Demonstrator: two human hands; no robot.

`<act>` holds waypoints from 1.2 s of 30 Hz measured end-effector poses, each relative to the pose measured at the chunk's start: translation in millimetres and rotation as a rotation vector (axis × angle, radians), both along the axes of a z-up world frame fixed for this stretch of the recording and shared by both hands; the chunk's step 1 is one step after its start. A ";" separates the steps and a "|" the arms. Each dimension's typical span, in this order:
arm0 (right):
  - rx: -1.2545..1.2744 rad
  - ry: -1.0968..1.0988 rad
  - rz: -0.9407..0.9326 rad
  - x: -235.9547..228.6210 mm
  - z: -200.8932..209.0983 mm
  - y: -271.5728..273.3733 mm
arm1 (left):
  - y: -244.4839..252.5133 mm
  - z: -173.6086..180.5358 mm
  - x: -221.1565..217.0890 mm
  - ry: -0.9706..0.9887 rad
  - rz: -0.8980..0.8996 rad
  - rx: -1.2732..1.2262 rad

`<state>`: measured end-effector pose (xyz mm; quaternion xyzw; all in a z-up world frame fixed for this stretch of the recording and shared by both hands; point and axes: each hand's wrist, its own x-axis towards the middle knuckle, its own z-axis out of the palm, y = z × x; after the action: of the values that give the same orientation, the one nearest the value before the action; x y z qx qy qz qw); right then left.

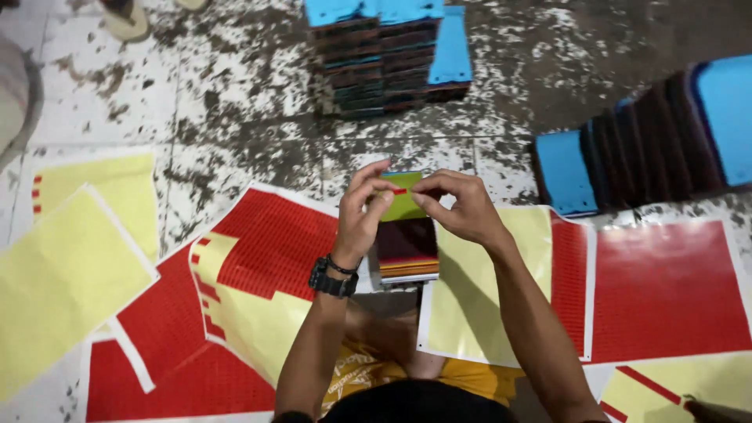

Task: The person sits on the floor and assembles notebooks by hand. They pick up small red paper strips and place them onto the spine of a stack of colorful papers, pressing them down to secure the binding. The person repeats this process for multiple notebook stacks.

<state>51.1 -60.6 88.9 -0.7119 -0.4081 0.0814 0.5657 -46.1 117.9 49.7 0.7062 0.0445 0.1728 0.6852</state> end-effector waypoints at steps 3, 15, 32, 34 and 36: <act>-0.029 -0.029 0.084 -1.7 9.1 25.1 | 15.2 -7.4 -6.7 0.001 0.039 -0.002; -0.422 -0.066 0.002 31.9 -52.5 38.3 | 39.0 -17.5 -4.9 0.304 0.231 0.245; -0.650 0.261 0.061 49.1 -136.7 65.5 | 33.6 -77.9 28.2 0.578 0.299 0.256; -0.684 0.265 0.041 49.5 -142.6 67.3 | 30.6 -81.0 33.0 0.603 0.301 0.259; -0.754 0.188 -0.004 51.1 -154.2 66.1 | 26.6 -93.9 38.7 0.643 0.339 0.228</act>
<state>102.2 5.5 -65.3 -0.8601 -0.2946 0.2897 0.2992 -7.4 144.5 -44.2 0.7788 0.3536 0.0570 0.5149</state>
